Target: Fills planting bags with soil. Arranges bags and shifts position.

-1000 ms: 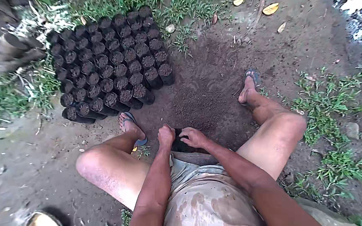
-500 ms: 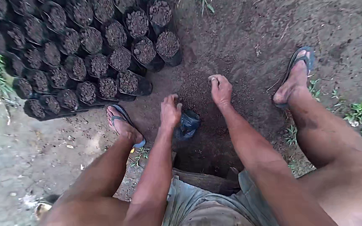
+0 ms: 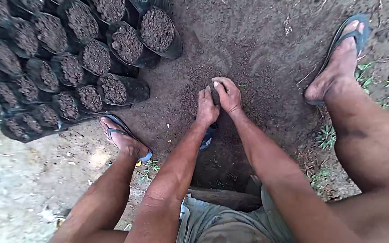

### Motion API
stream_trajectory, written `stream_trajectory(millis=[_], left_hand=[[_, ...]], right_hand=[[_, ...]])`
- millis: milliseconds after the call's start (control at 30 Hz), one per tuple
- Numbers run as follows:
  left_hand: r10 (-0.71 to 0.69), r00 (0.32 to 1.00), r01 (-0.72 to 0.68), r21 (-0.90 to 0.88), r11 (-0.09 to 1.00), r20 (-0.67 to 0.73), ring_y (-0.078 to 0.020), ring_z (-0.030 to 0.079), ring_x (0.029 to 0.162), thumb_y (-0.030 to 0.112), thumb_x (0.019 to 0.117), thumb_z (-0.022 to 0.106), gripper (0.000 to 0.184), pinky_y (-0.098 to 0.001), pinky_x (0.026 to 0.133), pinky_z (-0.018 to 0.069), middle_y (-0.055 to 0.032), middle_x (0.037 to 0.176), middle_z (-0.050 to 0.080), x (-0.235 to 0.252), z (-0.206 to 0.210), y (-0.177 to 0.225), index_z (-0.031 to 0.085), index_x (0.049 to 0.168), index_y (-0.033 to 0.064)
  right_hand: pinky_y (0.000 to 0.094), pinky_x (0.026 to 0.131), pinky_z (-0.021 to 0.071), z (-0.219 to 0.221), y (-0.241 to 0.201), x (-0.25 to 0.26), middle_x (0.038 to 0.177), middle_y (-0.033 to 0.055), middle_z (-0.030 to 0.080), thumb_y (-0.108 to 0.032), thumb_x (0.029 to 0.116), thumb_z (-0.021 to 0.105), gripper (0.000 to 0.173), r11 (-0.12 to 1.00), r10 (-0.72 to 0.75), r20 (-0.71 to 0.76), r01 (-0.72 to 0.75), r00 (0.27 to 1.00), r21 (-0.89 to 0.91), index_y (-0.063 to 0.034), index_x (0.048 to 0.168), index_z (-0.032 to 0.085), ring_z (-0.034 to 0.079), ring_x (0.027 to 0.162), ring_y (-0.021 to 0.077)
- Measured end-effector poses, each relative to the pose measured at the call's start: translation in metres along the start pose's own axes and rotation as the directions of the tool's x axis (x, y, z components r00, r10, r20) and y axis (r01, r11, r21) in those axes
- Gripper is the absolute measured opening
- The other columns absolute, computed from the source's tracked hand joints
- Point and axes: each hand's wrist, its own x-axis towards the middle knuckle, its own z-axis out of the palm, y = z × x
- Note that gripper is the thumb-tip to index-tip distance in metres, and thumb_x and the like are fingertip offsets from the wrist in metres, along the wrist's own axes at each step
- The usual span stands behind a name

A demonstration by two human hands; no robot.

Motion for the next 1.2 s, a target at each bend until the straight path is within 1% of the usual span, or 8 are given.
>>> stream_trajectory(millis=[100,200,333,433,533,667,900,1200], left_hand=[[0.138,0.971,-0.14,-0.006,0.99,0.195,-0.0332,0.051,0.139,0.02,0.0912,0.073,0.081,-0.0498,0.117,0.043,-0.0223,0.151,0.05,-0.003,-0.017,0.032,0.033,0.159,0.0],[0.179,0.925,-0.117,-0.198,0.973,0.336,-0.0241,0.068,0.122,0.04,0.1022,0.064,0.065,-0.0526,0.099,0.0606,-0.0078,0.145,0.061,0.0,-0.057,0.046,0.042,0.159,0.0175],[-0.079,0.997,0.082,0.143,0.986,-0.024,-0.0326,0.074,0.094,0.057,0.1036,0.048,0.053,-0.0598,0.08,0.0593,-0.0136,0.104,0.075,-0.017,-0.091,0.022,0.071,0.116,0.011],[-0.382,0.924,0.355,0.39,0.85,-0.009,-0.0462,0.068,0.11,0.078,0.0882,0.057,0.083,-0.0714,0.088,0.0528,-0.0274,0.116,0.069,-0.049,-0.072,-0.005,0.067,0.122,0.0038],[-0.494,0.87,0.467,0.344,0.814,-0.013,-0.045,0.069,0.109,0.061,0.0867,0.07,0.074,-0.068,0.086,0.0552,-0.0258,0.117,0.07,-0.079,-0.046,-0.026,0.06,0.13,0.0029],[-0.419,0.902,0.43,0.118,0.895,-0.109,-0.0384,0.072,0.102,0.028,0.0913,0.068,0.033,-0.0631,0.086,0.0567,-0.019,0.106,0.073,-0.122,-0.042,-0.034,0.068,0.118,0.0083],[-0.235,0.945,0.235,-0.029,0.972,-0.227,-0.0289,0.074,0.088,0.028,0.0973,0.065,0.024,-0.0558,0.081,0.0593,-0.0108,0.093,0.075,-0.177,-0.041,-0.039,0.067,0.114,0.0104],[-0.149,0.95,0.119,-0.123,0.985,-0.273,-0.0249,0.073,0.092,0.028,0.098,0.067,0.022,-0.0508,0.087,0.0595,-0.0083,0.097,0.074,-0.2,-0.025,-0.065,0.069,0.112,0.0104]], right_hand=[[0.0395,0.107,0.0509,-0.028,-0.006,0.011,0.125,0.0013,0.072,-0.037,0.1092,0.042,0.042,0.849,0.249,0.157,-0.294,0.956,0.44,-0.0111,0.124,0.073,0.064,0.12,0.0126],[0.0475,0.088,0.0605,-0.049,-0.01,0.014,0.11,0.0097,0.072,-0.04,0.1072,0.047,0.041,0.354,0.453,0.277,-0.456,0.847,0.816,-0.0079,0.125,0.065,0.07,0.102,0.0237],[0.0578,0.09,0.0574,-0.076,-0.015,-0.001,0.122,0.0107,0.069,-0.05,0.1017,0.052,0.047,0.081,0.589,0.335,-0.466,0.736,0.881,-0.0182,0.135,0.061,0.067,0.112,0.0296],[0.0543,0.082,0.0585,-0.08,-0.01,-0.016,0.113,0.0109,0.068,-0.05,0.1015,0.05,0.044,0.049,0.576,0.327,-0.431,0.749,0.901,-0.0168,0.129,0.058,0.068,0.1,0.0285],[0.0469,0.074,0.0594,-0.078,-0.013,-0.035,0.106,0.0085,0.066,-0.047,0.1037,0.044,0.038,-0.021,0.509,0.342,-0.386,0.79,0.922,-0.0155,0.12,0.056,0.068,0.091,0.0247],[0.0453,0.072,0.0594,-0.065,-0.048,-0.07,0.102,0.0057,0.067,-0.047,0.1029,0.042,0.035,-0.075,0.452,0.358,-0.365,0.817,0.928,-0.0179,0.111,0.058,0.068,0.089,0.0225],[0.0431,0.069,0.059,-0.02,-0.1,-0.133,0.096,0.0057,0.065,-0.047,0.1023,0.043,0.032,-0.158,0.345,0.411,-0.38,0.844,0.912,-0.0176,0.103,0.055,0.067,0.084,0.0217],[0.0438,0.075,0.0589,-0.006,-0.114,-0.169,0.095,0.0081,0.068,-0.04,0.1059,0.043,0.031,0.281,0.432,0.333,-0.475,0.839,0.834,-0.0128,0.103,0.059,0.068,0.086,0.0233]])
